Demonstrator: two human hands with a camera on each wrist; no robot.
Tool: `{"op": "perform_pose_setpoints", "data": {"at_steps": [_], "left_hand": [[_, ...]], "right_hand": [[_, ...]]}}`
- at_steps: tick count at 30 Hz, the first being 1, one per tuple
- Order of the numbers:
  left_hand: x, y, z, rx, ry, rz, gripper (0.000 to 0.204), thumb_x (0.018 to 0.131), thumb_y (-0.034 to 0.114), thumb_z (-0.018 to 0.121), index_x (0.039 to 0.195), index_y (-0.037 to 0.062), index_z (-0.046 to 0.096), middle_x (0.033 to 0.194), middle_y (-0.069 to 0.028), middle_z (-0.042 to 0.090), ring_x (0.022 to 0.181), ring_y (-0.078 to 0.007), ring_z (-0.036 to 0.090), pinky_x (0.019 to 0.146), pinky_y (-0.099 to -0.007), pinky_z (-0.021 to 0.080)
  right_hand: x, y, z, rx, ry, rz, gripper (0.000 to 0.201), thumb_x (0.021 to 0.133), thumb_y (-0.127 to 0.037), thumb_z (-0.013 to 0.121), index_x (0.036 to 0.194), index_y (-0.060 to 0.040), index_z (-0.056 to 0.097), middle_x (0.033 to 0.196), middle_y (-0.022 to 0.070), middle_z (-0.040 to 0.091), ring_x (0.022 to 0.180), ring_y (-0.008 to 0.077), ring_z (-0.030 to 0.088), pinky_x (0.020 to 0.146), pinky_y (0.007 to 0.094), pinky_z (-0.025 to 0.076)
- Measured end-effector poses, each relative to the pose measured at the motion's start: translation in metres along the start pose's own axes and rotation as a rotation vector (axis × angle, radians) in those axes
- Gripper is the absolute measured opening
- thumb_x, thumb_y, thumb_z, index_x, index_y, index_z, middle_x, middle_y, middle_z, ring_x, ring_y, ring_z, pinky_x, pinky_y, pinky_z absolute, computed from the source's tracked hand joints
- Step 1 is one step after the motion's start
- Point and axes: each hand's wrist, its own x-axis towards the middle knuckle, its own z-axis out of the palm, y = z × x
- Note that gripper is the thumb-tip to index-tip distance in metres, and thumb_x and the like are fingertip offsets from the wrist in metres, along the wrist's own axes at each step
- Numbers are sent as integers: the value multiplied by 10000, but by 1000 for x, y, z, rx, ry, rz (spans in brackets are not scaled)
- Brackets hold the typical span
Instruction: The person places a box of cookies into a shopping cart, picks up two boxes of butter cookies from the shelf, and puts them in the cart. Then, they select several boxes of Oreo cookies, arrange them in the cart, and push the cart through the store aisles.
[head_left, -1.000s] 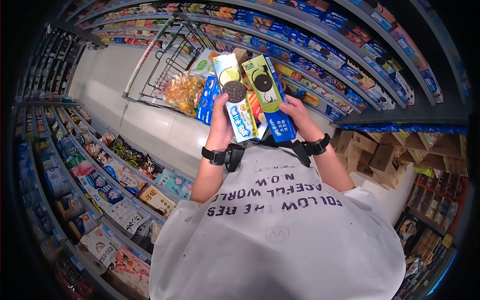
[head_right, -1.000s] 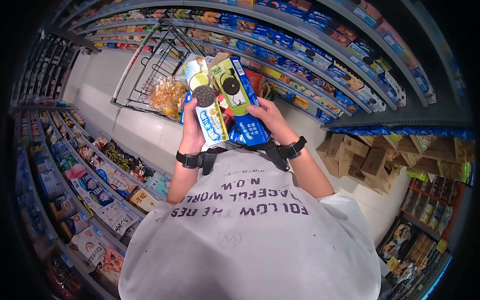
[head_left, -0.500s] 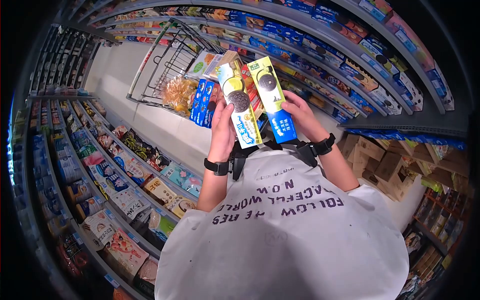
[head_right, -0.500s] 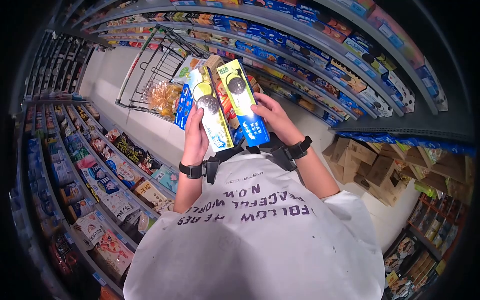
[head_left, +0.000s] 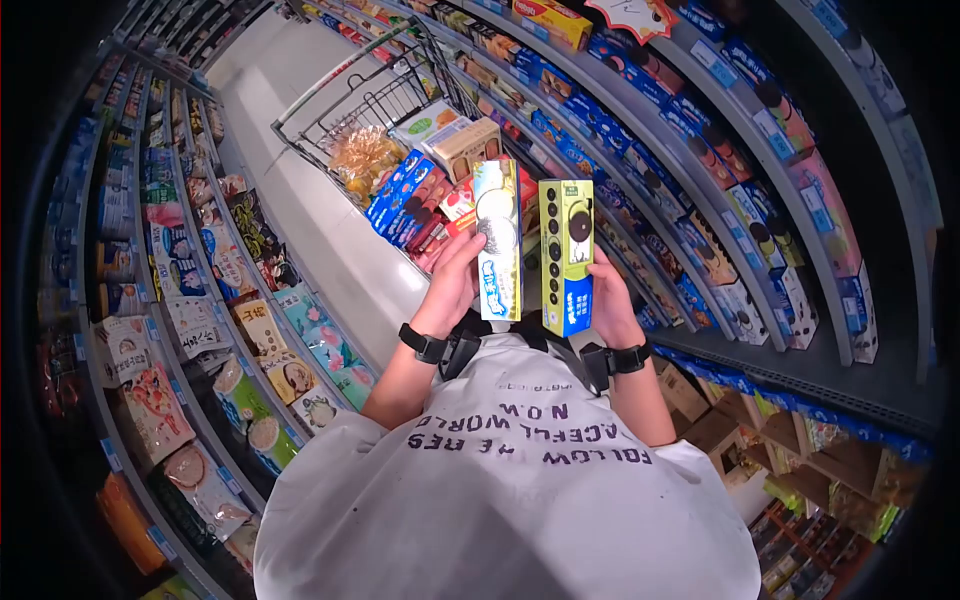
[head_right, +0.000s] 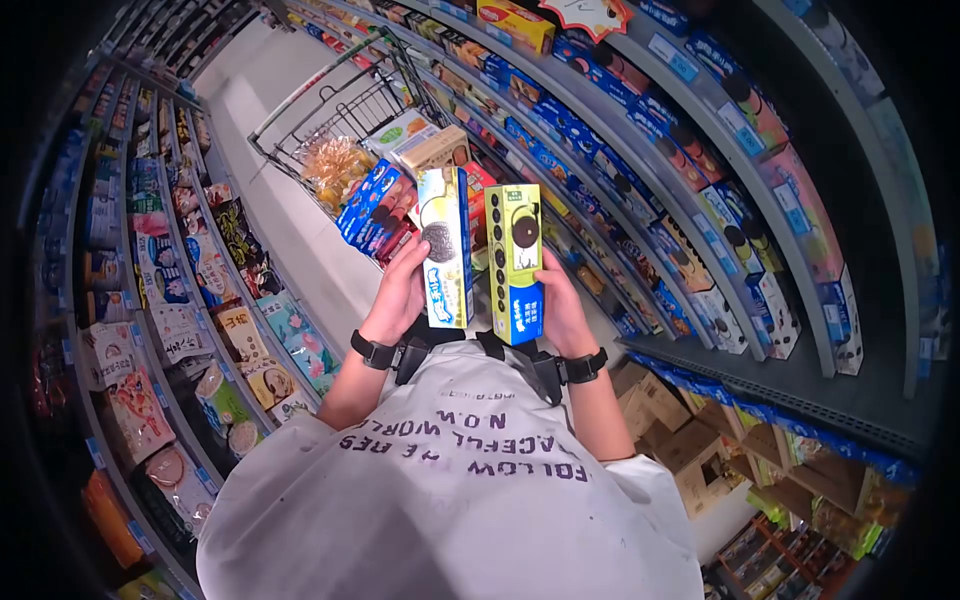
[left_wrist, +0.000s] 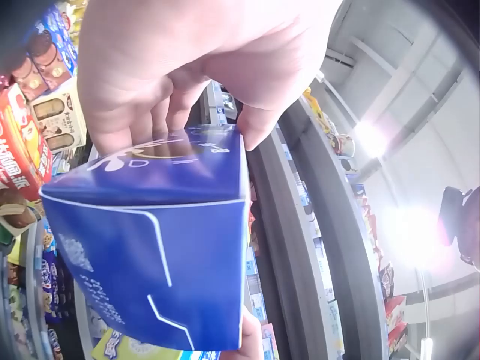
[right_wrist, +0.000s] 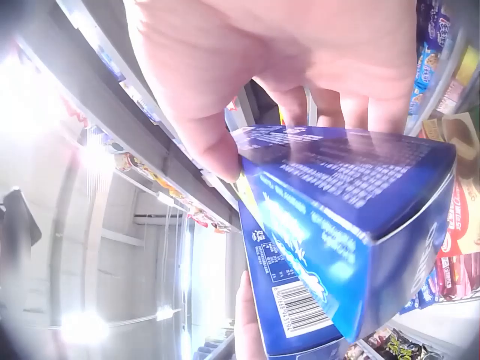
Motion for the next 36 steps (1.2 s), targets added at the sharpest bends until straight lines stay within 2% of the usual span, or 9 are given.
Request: {"op": "perform_pose_setpoints", "data": {"at_steps": [3,5,8,13,19,23,26,31,36], "left_hand": [[0,-1,6,-14,-17,-10,326,966,220,462,1229,31,502,1165,-78,605,1055,-176,587,938,-335,450],[4,-7,1,18,-10,-24,346,971,251,438,1224,27,507,1120,-81,627,991,-180,615,885,-338,486],[8,-12,2,-51,29,-127,349,964,264,449,1179,9,553,1032,-74,662,895,-164,644,823,-303,507],[10,-17,27,-39,39,-185,393,958,288,440,1231,15,515,1058,-102,661,874,-185,662,769,-318,545],[18,-26,44,67,-46,-211,429,977,364,416,1222,33,537,1008,-82,679,825,-158,668,730,-289,547],[16,-25,47,104,12,-290,468,979,434,367,1133,40,568,883,-104,684,695,-196,673,641,-319,565],[13,-21,52,149,-45,-264,540,980,472,299,1206,43,536,982,-133,673,814,-217,673,660,-334,567],[14,-14,35,-278,-356,-368,602,963,475,336,1340,16,437,1004,-119,630,803,-215,651,670,-325,556],[12,-8,13,-643,-389,-385,593,930,415,511,1340,-4,427,1051,-133,619,862,-239,643,739,-367,551]], "right_hand": [[-3,2,-9,173,-27,75,484,942,-296,350,1337,-25,425,1158,116,616,962,201,632,831,337,521],[-5,3,-9,242,-43,102,537,957,-497,390,1182,-29,529,990,107,652,832,206,641,715,325,544],[-7,16,-26,216,-55,59,713,901,-673,371,1299,-86,447,1097,96,568,824,218,584,708,326,520],[-22,3,-26,672,-184,57,758,848,-680,442,1263,-48,489,1046,154,596,926,292,616,683,349,504],[-34,-9,-33,752,-444,-35,781,828,-630,475,1341,-43,443,956,124,597,700,202,516,631,328,386],[-36,-13,-32,831,-368,-27,763,818,-618,474,1295,-23,447,922,160,599,662,233,517,565,319,389],[-33,-9,-36,827,-343,-32,773,821,-605,468,1326,-22,420,883,127,581,643,210,495,553,305,373],[-30,-7,-30,800,-344,18,862,822,-598,435,1428,2,311,764,74,488,606,169,448,526,279,353],[-24,-10,-18,770,-292,91,790,864,-532,385,1450,-13,277,819,96,534,624,189,481,520,273,387]]}}
